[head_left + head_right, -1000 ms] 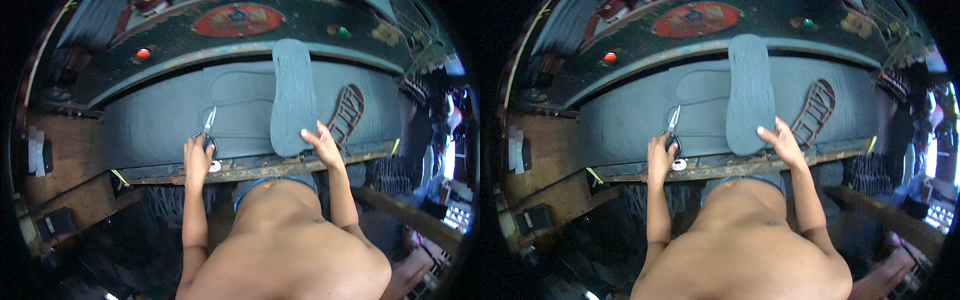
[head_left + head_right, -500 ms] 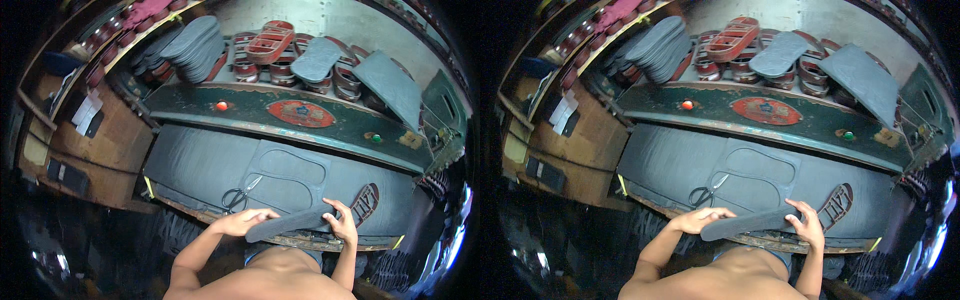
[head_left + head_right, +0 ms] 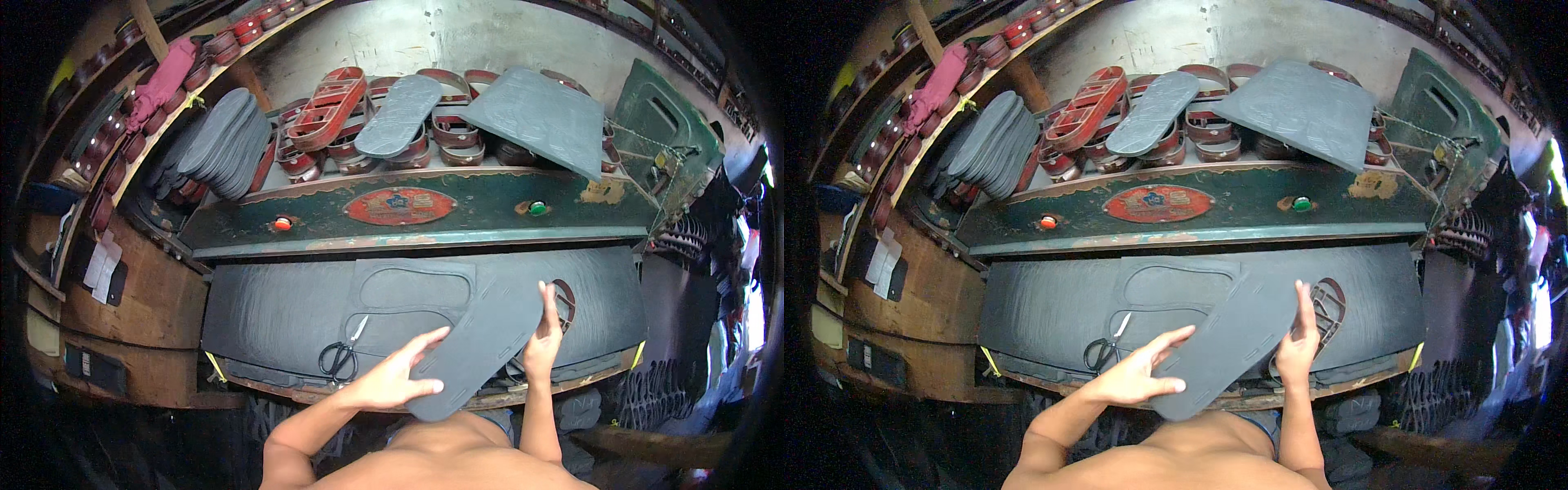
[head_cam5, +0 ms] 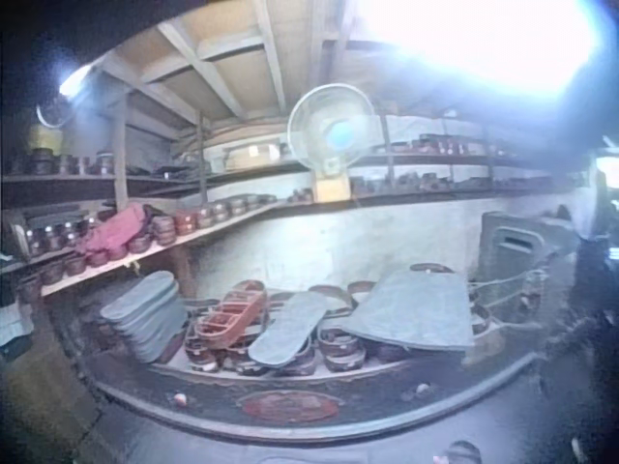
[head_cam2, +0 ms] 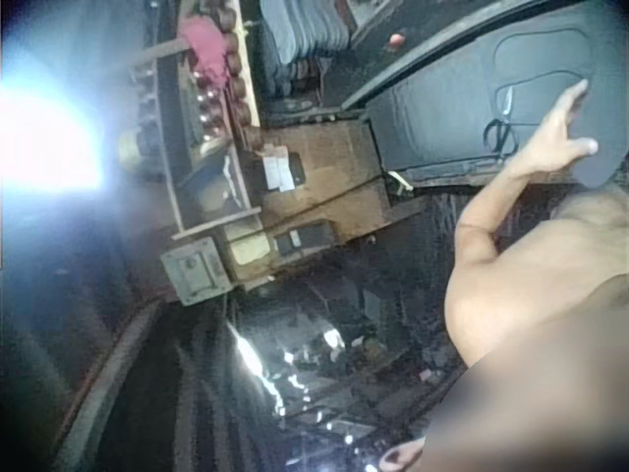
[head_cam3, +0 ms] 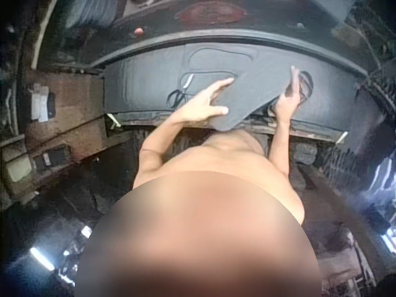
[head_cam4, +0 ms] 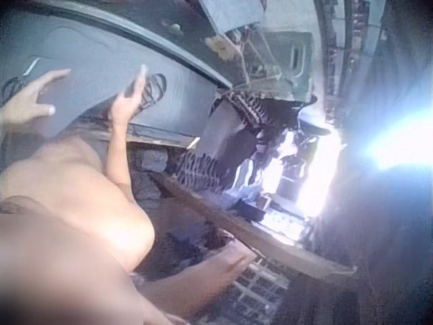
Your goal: The person uses scissors to cut a gray rubber sheet into slipper sole shapes, repeatedly aligning a red slipper frame as a template. They trim the cut pieces and place the finished soles on a nearby shelf.
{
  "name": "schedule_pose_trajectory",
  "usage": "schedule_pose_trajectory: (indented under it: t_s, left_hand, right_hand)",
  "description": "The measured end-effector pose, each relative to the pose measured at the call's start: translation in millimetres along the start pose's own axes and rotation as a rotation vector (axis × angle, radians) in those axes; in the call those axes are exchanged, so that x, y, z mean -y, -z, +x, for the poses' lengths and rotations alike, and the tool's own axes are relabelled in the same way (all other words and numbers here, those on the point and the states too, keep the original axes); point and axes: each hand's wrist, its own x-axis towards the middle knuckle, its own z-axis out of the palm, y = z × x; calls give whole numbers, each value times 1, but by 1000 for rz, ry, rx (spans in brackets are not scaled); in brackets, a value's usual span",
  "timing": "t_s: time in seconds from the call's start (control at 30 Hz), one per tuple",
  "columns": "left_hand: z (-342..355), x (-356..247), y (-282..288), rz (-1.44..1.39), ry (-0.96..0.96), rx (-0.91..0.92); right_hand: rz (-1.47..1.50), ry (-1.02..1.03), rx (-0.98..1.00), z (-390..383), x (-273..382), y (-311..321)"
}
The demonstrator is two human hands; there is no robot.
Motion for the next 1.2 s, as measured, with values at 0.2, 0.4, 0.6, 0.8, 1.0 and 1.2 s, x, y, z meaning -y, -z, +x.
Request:
schedule_pose_trajectory:
  t_s: [0.2, 0.4, 0.6, 0.8, 1.0, 1.2]
  left_hand:
    - [61, 25, -20, 130, -66, -56]
    - [107, 43, -27, 359, 63, -161]
    - [147, -71, 93, 1148, -729, -918]
    - [201, -138, 178, 1397, -120, -1090]
    - [118, -86, 96, 1084, -738, -873]
    - [48, 51, -23, 926, -129, -350]
  right_hand:
    - [1033, -393, -123, -8, -12, 14]
    - [-84, -342, -192, -10, -7, 14]
    - [936, -529, -228, 26, -30, 38]
    - [1210, -782, -16, 24, -61, 14]
    - [1258, -782, -103, 21, -56, 1]
    - [1315, -784, -88, 17, -60, -26]
